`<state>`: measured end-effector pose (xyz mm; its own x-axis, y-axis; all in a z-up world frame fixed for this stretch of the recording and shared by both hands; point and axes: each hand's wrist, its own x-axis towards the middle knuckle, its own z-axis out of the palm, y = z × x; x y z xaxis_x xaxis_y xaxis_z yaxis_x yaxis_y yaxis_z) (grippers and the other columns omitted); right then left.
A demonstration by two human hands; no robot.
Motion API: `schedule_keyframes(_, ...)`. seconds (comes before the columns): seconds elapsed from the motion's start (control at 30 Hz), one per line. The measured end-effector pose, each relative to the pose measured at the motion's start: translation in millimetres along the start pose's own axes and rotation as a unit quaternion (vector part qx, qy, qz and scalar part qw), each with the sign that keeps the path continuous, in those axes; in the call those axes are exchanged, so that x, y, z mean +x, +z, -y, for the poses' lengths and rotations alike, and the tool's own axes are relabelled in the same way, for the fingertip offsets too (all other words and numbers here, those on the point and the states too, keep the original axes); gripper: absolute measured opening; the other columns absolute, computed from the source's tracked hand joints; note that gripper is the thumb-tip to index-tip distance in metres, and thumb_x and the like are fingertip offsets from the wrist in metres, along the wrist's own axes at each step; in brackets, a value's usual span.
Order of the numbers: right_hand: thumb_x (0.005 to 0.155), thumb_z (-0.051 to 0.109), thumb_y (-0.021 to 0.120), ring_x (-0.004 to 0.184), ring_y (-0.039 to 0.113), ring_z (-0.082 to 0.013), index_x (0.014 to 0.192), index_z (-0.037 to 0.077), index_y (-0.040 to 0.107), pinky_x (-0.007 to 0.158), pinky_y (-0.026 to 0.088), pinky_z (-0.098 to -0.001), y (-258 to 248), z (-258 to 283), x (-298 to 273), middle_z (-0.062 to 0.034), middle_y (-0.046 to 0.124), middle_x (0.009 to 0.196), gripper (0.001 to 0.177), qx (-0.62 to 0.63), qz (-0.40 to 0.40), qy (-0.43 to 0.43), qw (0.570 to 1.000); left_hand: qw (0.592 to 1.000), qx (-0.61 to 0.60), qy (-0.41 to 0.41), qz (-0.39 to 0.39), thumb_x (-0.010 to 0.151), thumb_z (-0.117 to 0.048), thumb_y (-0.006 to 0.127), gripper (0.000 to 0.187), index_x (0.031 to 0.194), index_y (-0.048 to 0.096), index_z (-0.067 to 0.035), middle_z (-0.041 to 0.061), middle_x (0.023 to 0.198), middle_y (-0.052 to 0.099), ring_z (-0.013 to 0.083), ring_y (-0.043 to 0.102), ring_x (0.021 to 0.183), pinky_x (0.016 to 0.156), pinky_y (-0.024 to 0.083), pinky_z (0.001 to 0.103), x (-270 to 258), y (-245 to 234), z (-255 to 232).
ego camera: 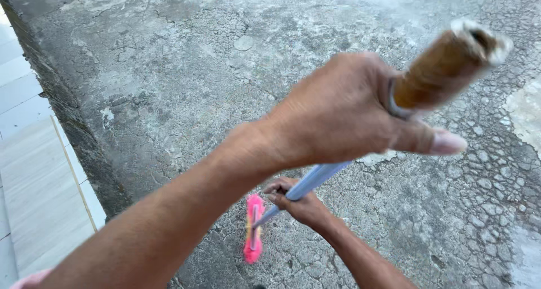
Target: The person carries two white plastic jugs into a garage area and places them on the floor near a bicycle. They then move outside and use a broom to sweep a concrete surface near a low wall and potted plants.
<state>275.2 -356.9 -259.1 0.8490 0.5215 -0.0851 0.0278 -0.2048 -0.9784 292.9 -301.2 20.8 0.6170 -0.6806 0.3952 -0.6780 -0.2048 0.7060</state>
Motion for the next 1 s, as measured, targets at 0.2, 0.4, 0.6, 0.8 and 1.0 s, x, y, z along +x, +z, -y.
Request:
schedule_keyframes(0.2, 0.089, 0.026, 0.066, 0.104, 0.069, -0.0202, 0.111, 0.01, 0.074, 0.094, 0.056, -0.0405, -74, -80, -61, -0.0068, 0.072, 0.111, 0.028, -0.134, -0.061, 0.101, 0.984, 0.986, -0.165, -0.031, -0.001, 0.075, -0.072, 0.072, 0.057, 0.076, 0.071, -0.015, 0.003, 0.076, 0.071, 0.0151, 0.075, 0.079, 0.075, 0.067, 0.04, -23, 27, 49)
schedule_keyframes(0.4, 0.092, 0.015, 0.068, 0.077, 0.067, -0.029, 0.114, 0.008, 0.079, 0.071, 0.057, -0.0479, -107, -127, -82, -0.0182, 0.077, 0.089, 0.026, -0.166, -0.207, 0.25, 0.931, 0.958, -0.252, -0.134, -0.017, 0.081, -0.046, 0.078, 0.034, 0.094, 0.077, -0.014, 0.004, 0.098, 0.077, 0.0196, 0.073, 0.099, 0.09, 0.06, 0.048, -68, 29, 77)
schedule_keyframes(0.6, 0.089, 0.013, 0.064, 0.057, 0.053, -0.02, 0.131, 0.013, 0.066, 0.052, 0.05, -0.0383, -63, -45, -26, -0.0141, 0.074, 0.088, 0.042, -0.112, -0.231, 0.184, 0.949, 0.968, -0.212, -0.08, -0.111, 0.088, -0.043, 0.074, 0.029, 0.085, 0.075, -0.014, 0.005, 0.086, 0.078, 0.0185, 0.077, 0.089, 0.1, 0.058, 0.045, -74, -59, 69)
schedule_keyframes(0.8, 0.09, 0.014, 0.069, 0.072, 0.054, -0.0146, 0.124, 0.009, 0.067, 0.068, 0.057, -0.037, 9, 2, 46, -0.0031, 0.051, 0.084, 0.035, -0.004, -0.157, 0.019, 0.987, 0.995, -0.058, 0.036, -0.068, 0.095, -0.05, 0.076, 0.036, 0.088, 0.064, -0.016, -0.002, 0.081, 0.069, 0.0079, 0.072, 0.069, 0.073, 0.066, 0.032, -49, -94, 6)
schedule_keyframes(1.0, 0.095, 0.022, 0.071, 0.11, 0.058, -0.0136, 0.112, 0.006, 0.069, 0.086, 0.057, -0.0364, -29, -69, 74, -0.0003, 0.067, 0.115, 0.024, -0.014, -0.092, -0.106, 0.99, 0.988, 0.092, -0.126, 0.002, 0.083, -0.049, 0.077, 0.03, 0.073, 0.074, -0.021, -0.002, 0.064, 0.071, 0.0074, 0.072, 0.061, 0.072, 0.063, 0.032, -23, -5, 11)
